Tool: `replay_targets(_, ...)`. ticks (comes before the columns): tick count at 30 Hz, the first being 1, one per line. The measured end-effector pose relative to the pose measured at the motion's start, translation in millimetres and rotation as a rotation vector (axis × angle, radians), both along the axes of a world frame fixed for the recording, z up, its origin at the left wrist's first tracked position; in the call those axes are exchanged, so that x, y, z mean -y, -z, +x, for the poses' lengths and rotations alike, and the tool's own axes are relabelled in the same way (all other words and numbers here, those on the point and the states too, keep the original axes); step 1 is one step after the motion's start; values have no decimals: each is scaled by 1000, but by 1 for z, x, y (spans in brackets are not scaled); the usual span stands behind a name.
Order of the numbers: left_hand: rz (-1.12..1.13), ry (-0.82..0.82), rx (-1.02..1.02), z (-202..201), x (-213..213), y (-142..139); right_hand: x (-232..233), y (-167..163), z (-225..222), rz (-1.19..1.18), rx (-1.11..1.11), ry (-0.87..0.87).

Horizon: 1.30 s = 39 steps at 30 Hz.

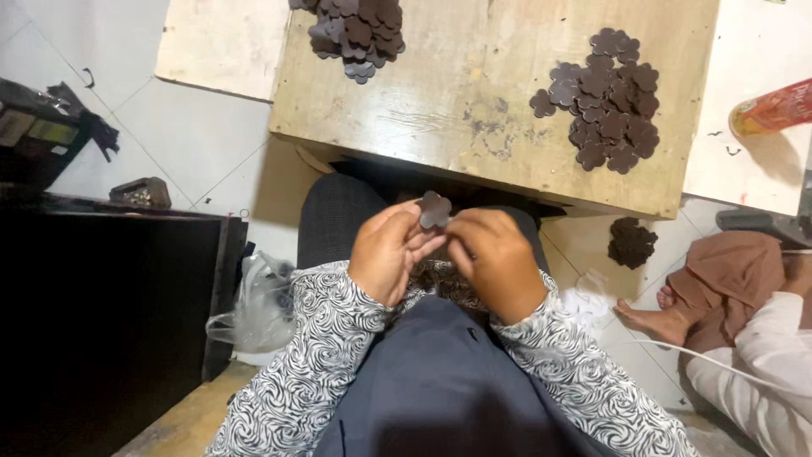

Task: The person sits on the floor at a low table and cleans dark flower-shaped cut pieces one at a time, rubbing each piece with a small light-colored block held in the hand, then places the finished piece into piles on the table. The person occasionally reaches for a new piece from the table or floor and continues the same rubbing cycle.

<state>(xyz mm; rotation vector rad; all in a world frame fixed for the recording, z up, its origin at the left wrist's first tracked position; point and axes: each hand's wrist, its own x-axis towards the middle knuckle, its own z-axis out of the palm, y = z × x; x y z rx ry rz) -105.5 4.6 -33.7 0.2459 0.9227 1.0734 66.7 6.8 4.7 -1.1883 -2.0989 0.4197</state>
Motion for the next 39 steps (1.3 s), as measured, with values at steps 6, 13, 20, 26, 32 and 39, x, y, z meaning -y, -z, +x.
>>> replay_targets(6,29,58,-102,5,-2,11,-1,-13,4,59,-147,80)
replay_targets(13,145,171,-5,7,0,45,-17,32,8,-48,-152,64)
replay_targets(20,92,131,-555,-9,-39,61,-29,102,41,-311,-324,251)
replay_targets(26,192,-79,-691,-25,-124,44,-43,120,52,-378,-359,295)
replay_targets(32,277,-217,-1233,-49,-218,28,-52,118,61,-450,-362,322)
replay_targets(39,594,-18,-1999,32,-196,76,-71,141,76,-628,-662,403)
